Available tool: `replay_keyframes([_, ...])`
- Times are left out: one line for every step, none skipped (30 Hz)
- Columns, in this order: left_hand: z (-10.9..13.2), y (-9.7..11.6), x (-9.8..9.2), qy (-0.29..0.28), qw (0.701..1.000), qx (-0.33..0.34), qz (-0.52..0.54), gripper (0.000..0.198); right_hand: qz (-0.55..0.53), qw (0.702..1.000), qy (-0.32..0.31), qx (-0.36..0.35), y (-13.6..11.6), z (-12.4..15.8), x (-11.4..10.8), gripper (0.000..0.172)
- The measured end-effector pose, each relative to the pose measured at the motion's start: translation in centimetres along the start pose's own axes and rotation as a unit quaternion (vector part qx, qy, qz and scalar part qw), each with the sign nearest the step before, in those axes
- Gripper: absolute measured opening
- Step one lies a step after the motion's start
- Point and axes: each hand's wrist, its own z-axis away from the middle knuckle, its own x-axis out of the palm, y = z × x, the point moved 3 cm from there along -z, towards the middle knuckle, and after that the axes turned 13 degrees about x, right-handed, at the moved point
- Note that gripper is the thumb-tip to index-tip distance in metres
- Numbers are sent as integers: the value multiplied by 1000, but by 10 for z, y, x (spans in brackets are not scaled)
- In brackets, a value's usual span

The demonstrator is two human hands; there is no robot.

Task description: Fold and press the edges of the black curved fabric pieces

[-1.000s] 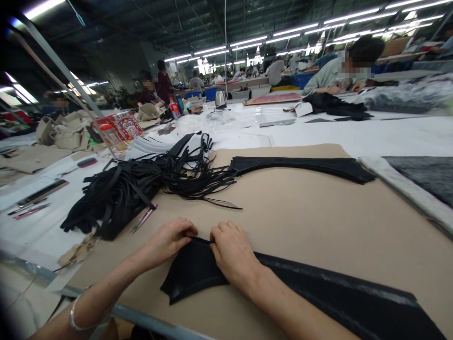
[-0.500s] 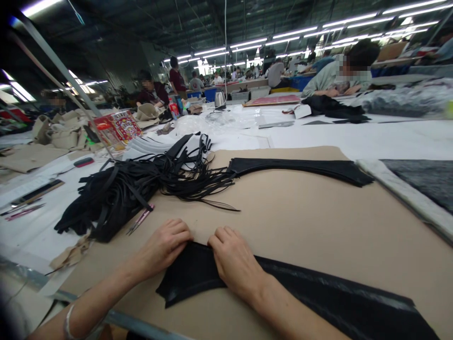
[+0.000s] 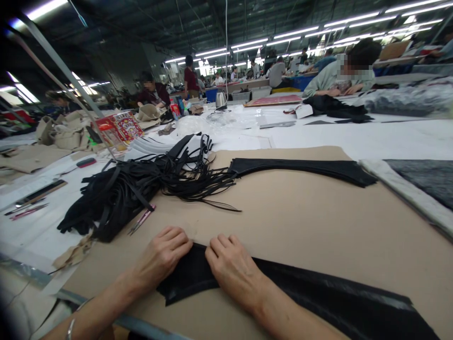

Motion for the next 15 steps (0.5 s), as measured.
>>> replay_keyframes([1, 0, 1, 4, 1000, 8, -6, 19, 6, 1000, 2, -5, -1, 0, 0, 14])
replay_keyframes([2, 1, 1, 6, 1000, 16, -11, 19, 11, 1000, 3, -9, -2, 0, -1, 14])
replay_keyframes([3, 1, 2, 9, 1000, 23, -15, 19, 15, 1000, 4, -12, -2, 0, -1, 14])
replay_keyframes([4, 1, 2, 10, 999, 28, -18, 19, 18, 1000, 5, -12, -3, 1, -1, 14])
replay_keyframes([6, 1, 2, 11, 999, 32, -21, 20, 20, 1000, 5, -11, -3, 1, -1, 14])
replay_keyframes([8, 1, 2, 13, 999, 34, -23, 21, 22, 1000, 5, -9, -3, 1, -1, 14])
replay_keyframes([10, 0, 2, 16, 999, 33, -22, 22, 22, 1000, 6, -6, -3, 2, -1, 14])
replay_keyframes([13, 0, 1, 19, 999, 29, -17, 24, 22, 1000, 8, -5, -3, 2, -1, 13])
replay_keyframes([16, -2, 1, 21, 1000, 22, -7, 25, 22, 1000, 10, -6, -4, 2, -1, 12])
replay_keyframes([19, -4, 1, 23, 1000, 11, 5, 26, 21, 1000, 13, -8, -4, 3, 0, 11])
replay_keyframes([22, -6, 1, 26, 1000, -4, 13, 26, 22, 1000, 17, -10, -4, 3, 0, 10])
replay_keyframes([25, -8, 0, 29, 999, -20, 16, 26, 23, 999, 20, -12, -4, 3, 0, 10])
replay_keyframes([26, -10, 0, 33, 999, -35, 11, 26, 24, 999, 22, -14, -4, 2, 0, 11])
replay_keyframes([27, -11, -1, 42, 998, -51, 0, 27, 25, 999, 25, -15, -4, 2, 0, 12])
replay_keyframes([27, -11, -2, 56, 996, -68, -14, 28, 26, 999, 26, -15, -4, 2, -1, 13])
